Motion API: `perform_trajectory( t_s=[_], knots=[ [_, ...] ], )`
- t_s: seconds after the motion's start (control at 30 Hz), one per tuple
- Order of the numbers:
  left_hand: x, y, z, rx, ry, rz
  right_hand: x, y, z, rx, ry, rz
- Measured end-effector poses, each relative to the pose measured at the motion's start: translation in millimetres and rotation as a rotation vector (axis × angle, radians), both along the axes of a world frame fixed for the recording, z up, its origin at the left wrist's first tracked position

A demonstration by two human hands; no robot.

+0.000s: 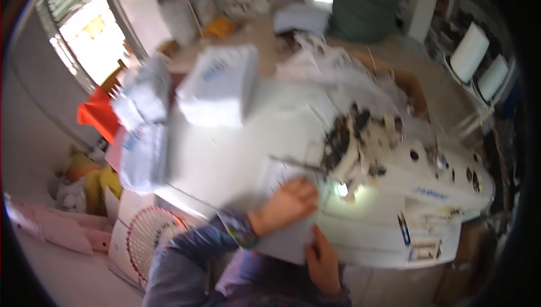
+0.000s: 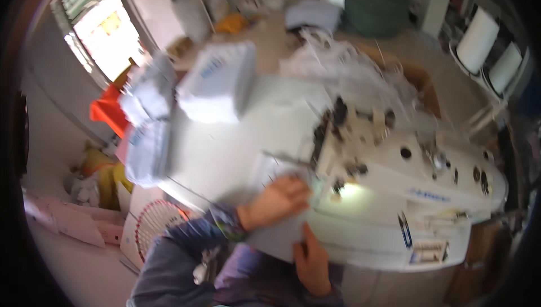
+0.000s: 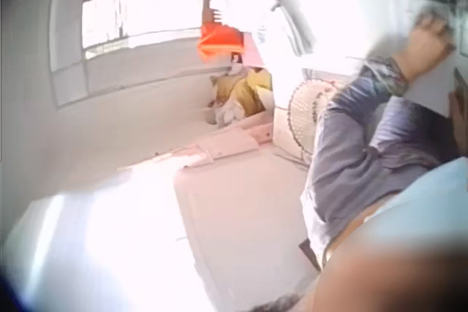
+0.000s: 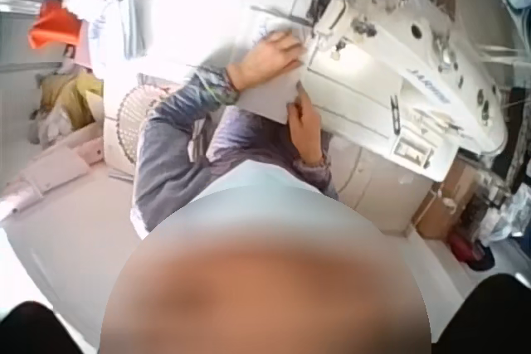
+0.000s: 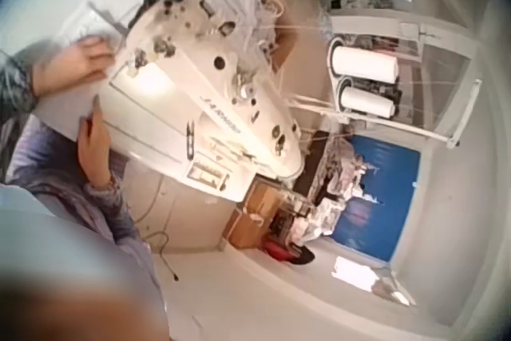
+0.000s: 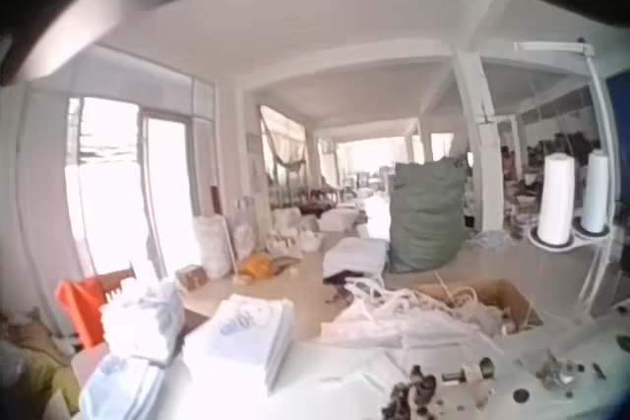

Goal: Sewing the edges of fabric pouches using an industrial sewing machine.

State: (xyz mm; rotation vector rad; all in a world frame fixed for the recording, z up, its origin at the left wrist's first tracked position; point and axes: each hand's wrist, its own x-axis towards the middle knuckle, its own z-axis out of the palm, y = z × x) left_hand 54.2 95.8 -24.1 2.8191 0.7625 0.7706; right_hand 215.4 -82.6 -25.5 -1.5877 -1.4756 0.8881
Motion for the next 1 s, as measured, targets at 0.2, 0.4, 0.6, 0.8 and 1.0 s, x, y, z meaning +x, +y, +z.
perform_trajectory(
  t_s=[0.2,0.4,0.6,0.8,1.0],
  knots=[
    [-22,-63,-4,-0.150,-0.037,-0.015,1,-23,-15,0.149,0.077,0.013],
    [-51,-106,15,-0.389,-0.055,-0.126,-12,-29,9,-0.095,0.398,-0.071],
    [-53,-107,8,-0.129,0.104,-0.083,-10,-16,3,-0.162,0.405,-0.067],
    [-60,-112,11,-0.080,0.071,-0.038,67,46,28,0.050,-0.131,-0.127],
    [-59,-119,11,-0.117,0.088,-0.019,127,184,14,-0.238,-0.582,0.257]
  ],
)
